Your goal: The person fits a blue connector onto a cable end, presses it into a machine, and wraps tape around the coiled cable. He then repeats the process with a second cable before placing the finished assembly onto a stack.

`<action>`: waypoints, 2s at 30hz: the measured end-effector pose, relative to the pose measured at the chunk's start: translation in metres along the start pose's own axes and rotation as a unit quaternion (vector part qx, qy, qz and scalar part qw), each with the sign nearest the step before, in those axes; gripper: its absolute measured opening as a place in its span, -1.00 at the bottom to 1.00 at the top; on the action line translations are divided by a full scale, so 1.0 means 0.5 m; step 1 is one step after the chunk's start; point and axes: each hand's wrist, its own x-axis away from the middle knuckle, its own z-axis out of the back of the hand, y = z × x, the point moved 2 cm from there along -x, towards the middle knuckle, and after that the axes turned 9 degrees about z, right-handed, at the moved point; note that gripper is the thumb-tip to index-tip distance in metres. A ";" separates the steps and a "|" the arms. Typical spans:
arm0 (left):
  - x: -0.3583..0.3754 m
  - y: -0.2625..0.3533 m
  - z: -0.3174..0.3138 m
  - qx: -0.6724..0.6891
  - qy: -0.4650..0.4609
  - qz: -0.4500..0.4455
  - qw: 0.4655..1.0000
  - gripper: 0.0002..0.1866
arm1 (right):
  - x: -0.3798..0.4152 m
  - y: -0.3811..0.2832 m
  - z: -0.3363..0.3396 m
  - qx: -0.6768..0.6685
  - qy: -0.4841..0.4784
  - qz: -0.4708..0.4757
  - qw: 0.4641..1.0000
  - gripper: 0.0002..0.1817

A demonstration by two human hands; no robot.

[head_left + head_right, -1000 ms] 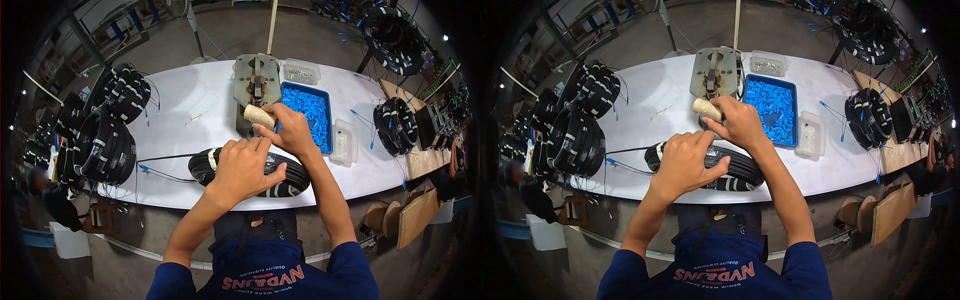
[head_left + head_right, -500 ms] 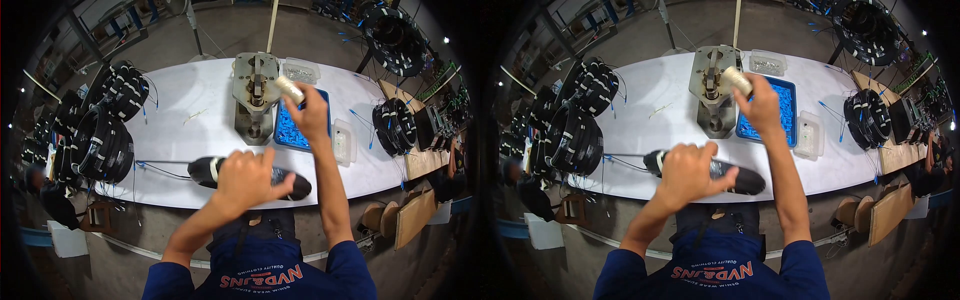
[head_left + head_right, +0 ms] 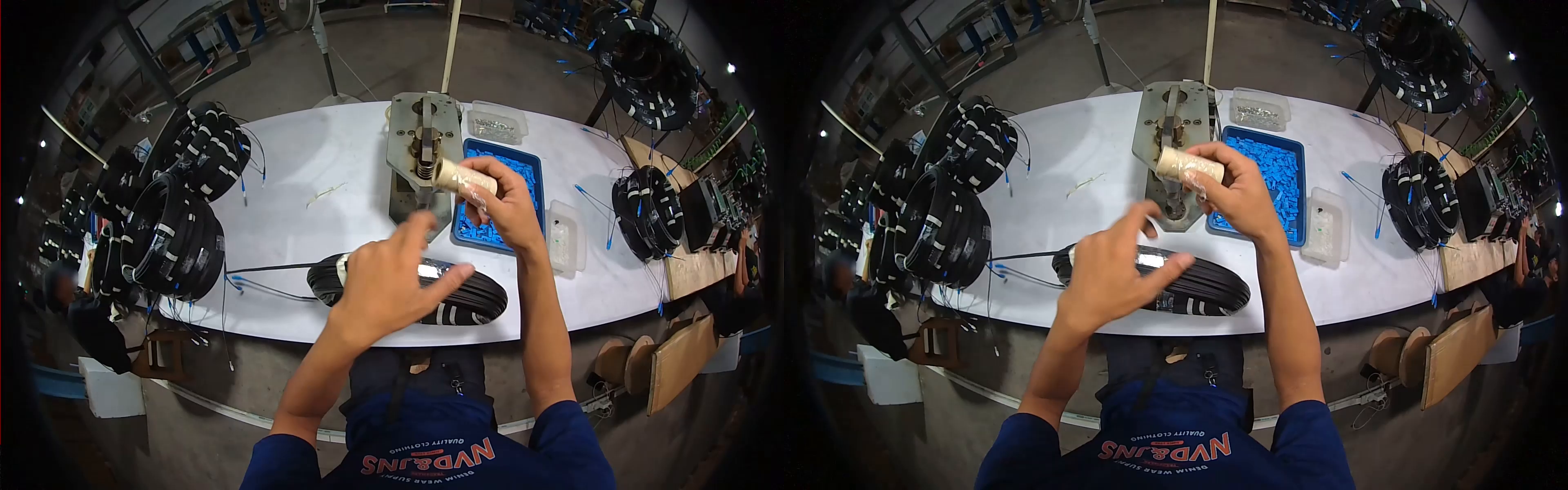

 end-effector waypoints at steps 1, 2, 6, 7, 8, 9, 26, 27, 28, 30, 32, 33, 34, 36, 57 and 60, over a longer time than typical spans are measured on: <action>-0.005 -0.007 0.006 -0.001 0.000 0.001 1.000 -0.38 | 0.005 -0.005 -0.004 -0.033 -0.025 -0.028 0.999 -0.69; -0.010 -0.015 0.013 0.061 0.028 0.026 0.997 -0.35 | 0.009 -0.009 -0.010 -0.064 -0.041 -0.041 0.996 -0.70; -0.015 -0.021 0.023 0.104 0.046 0.013 0.993 -0.32 | 0.014 -0.033 -0.041 -0.073 -0.134 -0.062 0.986 -0.69; -0.014 -0.021 0.022 0.099 0.035 -0.012 0.994 -0.34 | 0.013 -0.031 -0.041 -0.074 -0.134 -0.063 0.986 -0.69; -0.012 -0.022 0.020 0.099 0.034 -0.011 0.994 -0.34 | 0.012 -0.029 -0.040 -0.095 -0.151 -0.082 0.980 -0.69; -0.009 -0.024 0.017 0.104 0.035 -0.011 0.994 -0.39 | 0.012 -0.027 -0.039 -0.116 -0.168 -0.101 0.974 -0.69; 0.001 -0.039 0.012 0.124 0.054 0.007 0.991 -0.61 | 0.034 -0.078 -0.070 0.034 -0.165 -0.103 0.980 -0.50; 0.001 -0.039 0.012 0.130 0.048 0.017 0.990 -0.61 | 0.035 -0.081 -0.067 0.027 -0.145 -0.061 0.987 -0.45; 0.001 -0.040 0.013 0.136 0.042 0.028 0.989 -0.61 | 0.036 -0.084 -0.063 0.020 -0.126 -0.019 0.992 -0.40; 0.001 -0.042 0.014 0.141 0.047 0.026 0.988 -0.60 | 0.039 -0.083 -0.059 0.046 -0.142 0.018 0.989 -0.38; -0.001 -0.044 0.015 0.148 0.050 0.022 0.988 -0.60 | 0.041 -0.092 -0.063 0.109 -0.134 0.079 0.982 -0.44; -0.001 -0.045 0.015 0.144 0.048 0.026 0.988 -0.60 | 0.039 -0.086 -0.061 0.109 -0.132 0.079 0.982 -0.44; -0.002 -0.046 0.014 0.141 0.046 0.031 0.988 -0.60 | 0.035 -0.082 -0.059 0.148 -0.131 0.117 0.973 -0.52; -0.004 -0.050 0.009 0.140 0.051 0.023 0.989 -0.59 | 0.034 -0.083 -0.064 0.170 -0.103 0.144 0.969 -0.74; 0.012 -0.051 0.020 0.191 0.002 -0.044 0.981 -0.43 | 0.004 -0.087 -0.088 0.010 0.049 0.031 0.998 -0.80; 0.016 -0.057 0.023 0.205 0.002 -0.046 0.978 -0.34 | 0.005 -0.088 -0.099 -0.003 0.062 0.049 0.997 -0.79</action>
